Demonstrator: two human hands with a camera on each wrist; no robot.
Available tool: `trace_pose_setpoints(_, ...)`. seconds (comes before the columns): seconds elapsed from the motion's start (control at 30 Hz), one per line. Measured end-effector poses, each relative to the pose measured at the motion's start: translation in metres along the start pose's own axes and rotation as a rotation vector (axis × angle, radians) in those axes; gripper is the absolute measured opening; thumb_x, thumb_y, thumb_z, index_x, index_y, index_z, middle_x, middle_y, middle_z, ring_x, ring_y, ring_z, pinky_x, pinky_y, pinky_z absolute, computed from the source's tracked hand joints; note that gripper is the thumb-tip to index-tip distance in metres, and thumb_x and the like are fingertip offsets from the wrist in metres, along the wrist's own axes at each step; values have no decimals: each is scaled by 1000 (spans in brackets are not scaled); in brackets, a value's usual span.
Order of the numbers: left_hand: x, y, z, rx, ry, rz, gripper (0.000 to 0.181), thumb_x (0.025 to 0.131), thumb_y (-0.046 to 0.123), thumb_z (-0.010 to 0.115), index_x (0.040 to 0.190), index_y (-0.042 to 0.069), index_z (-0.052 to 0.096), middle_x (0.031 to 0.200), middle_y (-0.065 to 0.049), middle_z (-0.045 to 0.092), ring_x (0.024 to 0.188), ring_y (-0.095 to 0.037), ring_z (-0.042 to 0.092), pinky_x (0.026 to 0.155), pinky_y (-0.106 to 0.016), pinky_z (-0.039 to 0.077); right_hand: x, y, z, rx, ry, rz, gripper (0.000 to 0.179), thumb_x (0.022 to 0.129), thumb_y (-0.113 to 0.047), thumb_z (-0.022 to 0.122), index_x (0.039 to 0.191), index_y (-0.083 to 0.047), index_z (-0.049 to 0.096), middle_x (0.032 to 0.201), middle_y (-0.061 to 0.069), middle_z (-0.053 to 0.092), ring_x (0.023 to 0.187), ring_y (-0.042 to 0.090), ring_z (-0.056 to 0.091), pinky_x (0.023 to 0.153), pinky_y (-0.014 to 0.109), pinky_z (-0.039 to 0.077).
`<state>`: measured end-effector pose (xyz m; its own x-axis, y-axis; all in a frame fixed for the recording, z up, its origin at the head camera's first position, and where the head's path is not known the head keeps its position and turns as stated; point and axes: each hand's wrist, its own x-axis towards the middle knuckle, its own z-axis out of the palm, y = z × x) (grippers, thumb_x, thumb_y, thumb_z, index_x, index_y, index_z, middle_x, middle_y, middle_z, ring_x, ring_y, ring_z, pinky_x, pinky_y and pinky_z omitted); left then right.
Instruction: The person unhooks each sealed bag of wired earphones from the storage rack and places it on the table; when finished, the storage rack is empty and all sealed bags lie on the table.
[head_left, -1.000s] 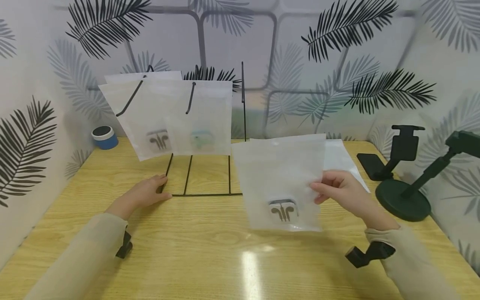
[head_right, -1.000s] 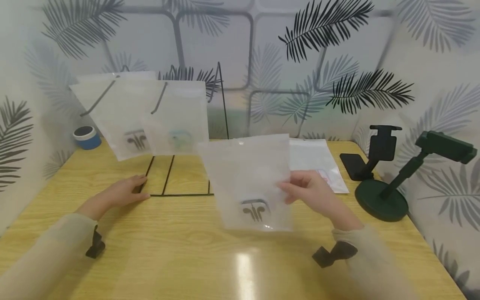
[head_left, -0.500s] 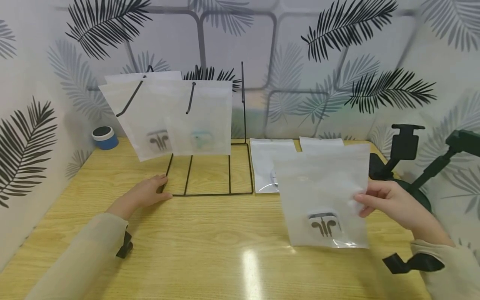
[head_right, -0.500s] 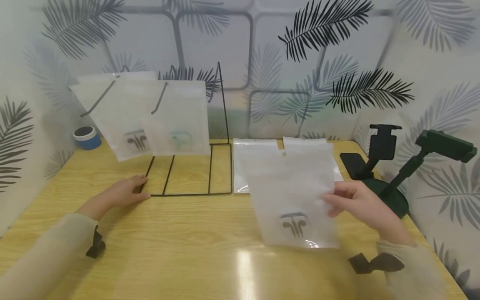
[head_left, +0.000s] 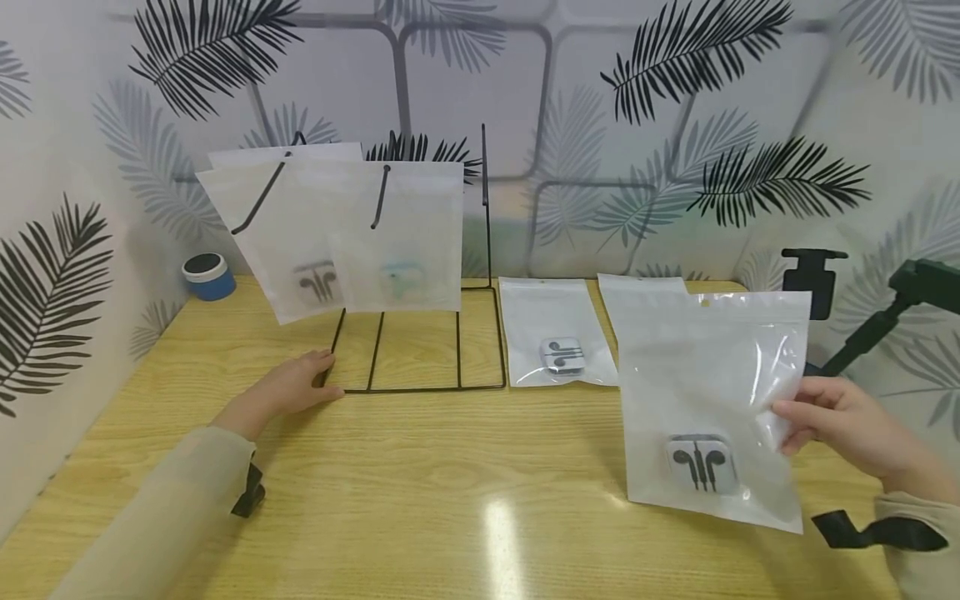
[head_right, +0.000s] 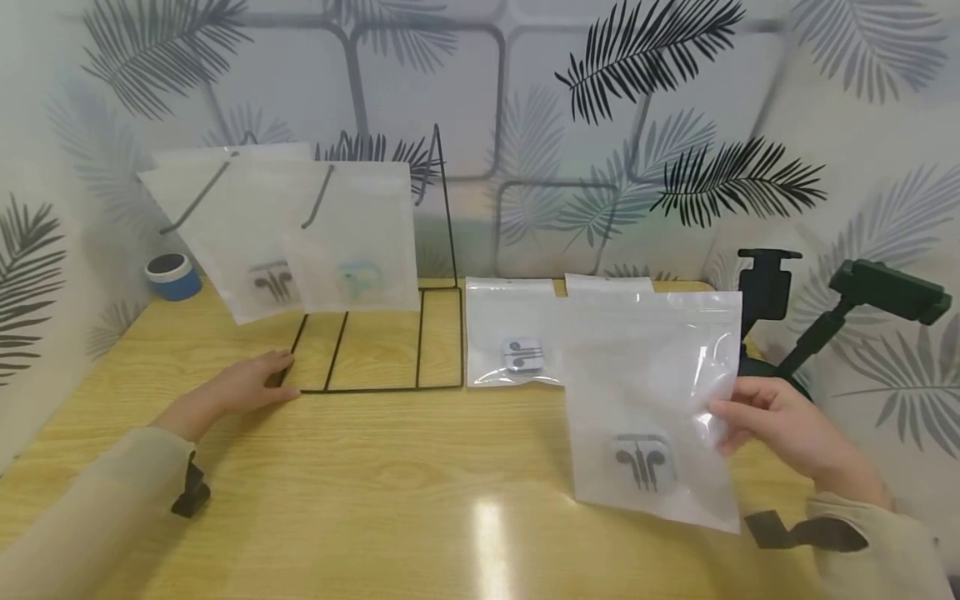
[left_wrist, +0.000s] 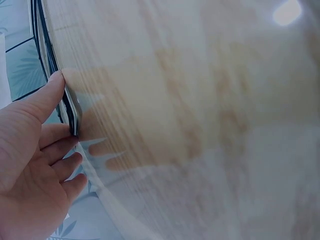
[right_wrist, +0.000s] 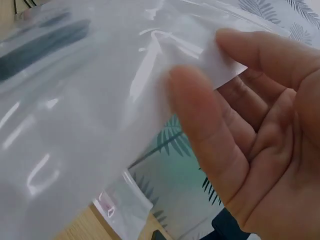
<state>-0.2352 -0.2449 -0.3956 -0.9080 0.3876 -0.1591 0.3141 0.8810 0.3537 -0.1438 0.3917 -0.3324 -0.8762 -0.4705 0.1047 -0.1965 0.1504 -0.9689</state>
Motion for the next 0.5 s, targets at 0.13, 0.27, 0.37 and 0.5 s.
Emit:
trace_pose_setpoints(0.13, 1, -1, 0, -3, 2, -2, 71, 91, 30, 60, 136, -15, 30, 141, -33, 24, 127, -49, 23, 101, -57, 24, -10, 7, -9, -55, -7, 39, 44, 93, 14, 36, 100, -15, 69, 86, 3, 67, 65, 15, 63, 55, 29, 54)
trace_pose_setpoints(0.27, 2, -3, 1, -5, 3, -7, 72, 91, 32, 59, 137, -14, 30, 141, -33, 23, 127, -49, 22, 101, -57, 24, -20, 14, -19, -144, 33, 170, 37, 96, 6, 40, 96, -19, 67, 83, 1, 65, 63, 17, 62, 55, 31, 54)
trace_pose_setpoints(0.37, 2, -4, 2, -2, 0, -7, 72, 91, 33, 59, 137, -14, 30, 141, -33, 23, 127, -49, 22, 101, -57, 23, -24, 18, -24, -250, 71, 337, 20, 98, -6, 45, 102, -10, 64, 84, 2, 64, 64, 21, 60, 59, 33, 55)
trace_pose_setpoints(0.5, 2, -3, 2, -2, -2, -6, 71, 91, 32, 59, 137, -14, 30, 141, -33, 23, 127, -49, 21, 101, -57, 23, -28, 28, -27, -377, 91, 566, 45, 97, -23, 50, 120, 15, 46, 85, 8, 61, 68, 25, 60, 66, 34, 55)
